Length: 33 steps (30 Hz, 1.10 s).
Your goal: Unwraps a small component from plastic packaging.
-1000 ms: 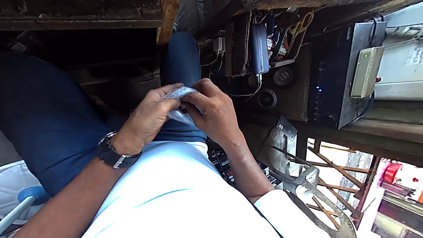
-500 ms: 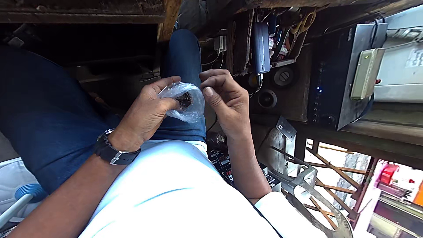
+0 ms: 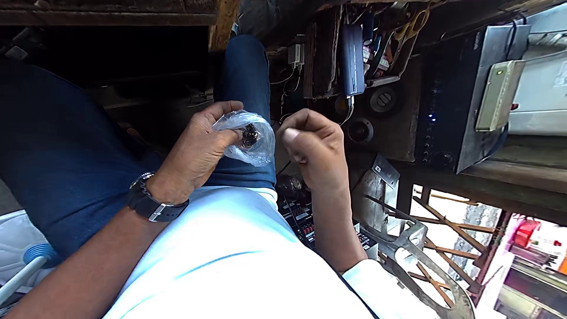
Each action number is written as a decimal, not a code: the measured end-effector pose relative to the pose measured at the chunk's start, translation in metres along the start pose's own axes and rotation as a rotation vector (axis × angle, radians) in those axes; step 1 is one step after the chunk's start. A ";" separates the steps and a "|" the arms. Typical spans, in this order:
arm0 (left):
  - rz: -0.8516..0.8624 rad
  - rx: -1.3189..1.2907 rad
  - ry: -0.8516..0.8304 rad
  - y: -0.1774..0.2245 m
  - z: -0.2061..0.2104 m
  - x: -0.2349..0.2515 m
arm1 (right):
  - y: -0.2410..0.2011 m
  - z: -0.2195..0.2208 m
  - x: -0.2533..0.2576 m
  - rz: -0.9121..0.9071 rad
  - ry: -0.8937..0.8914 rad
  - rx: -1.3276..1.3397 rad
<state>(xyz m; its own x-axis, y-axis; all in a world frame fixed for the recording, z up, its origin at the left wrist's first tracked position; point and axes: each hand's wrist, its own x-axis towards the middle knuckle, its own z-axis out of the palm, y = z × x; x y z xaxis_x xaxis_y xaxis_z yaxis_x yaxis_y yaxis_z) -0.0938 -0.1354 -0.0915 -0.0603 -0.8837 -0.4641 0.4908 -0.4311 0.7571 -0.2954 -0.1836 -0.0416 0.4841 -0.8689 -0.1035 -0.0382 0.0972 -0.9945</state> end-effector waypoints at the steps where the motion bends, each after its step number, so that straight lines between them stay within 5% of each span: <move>1: -0.002 -0.004 0.003 0.000 0.001 0.000 | -0.003 0.004 -0.003 -0.065 -0.018 -0.211; 7: 0.018 0.051 0.003 0.000 0.004 -0.002 | 0.016 0.019 -0.004 -0.241 0.013 -0.915; 33: 0.020 0.036 0.024 0.001 0.008 -0.003 | 0.017 0.004 -0.006 -0.178 -0.030 -0.790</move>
<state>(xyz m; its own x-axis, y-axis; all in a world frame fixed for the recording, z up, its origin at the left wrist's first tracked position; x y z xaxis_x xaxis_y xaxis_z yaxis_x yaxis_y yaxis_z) -0.1003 -0.1346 -0.0851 -0.0297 -0.8879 -0.4591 0.4601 -0.4199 0.7823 -0.2956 -0.1753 -0.0574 0.5640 -0.8245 0.0461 -0.5594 -0.4225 -0.7132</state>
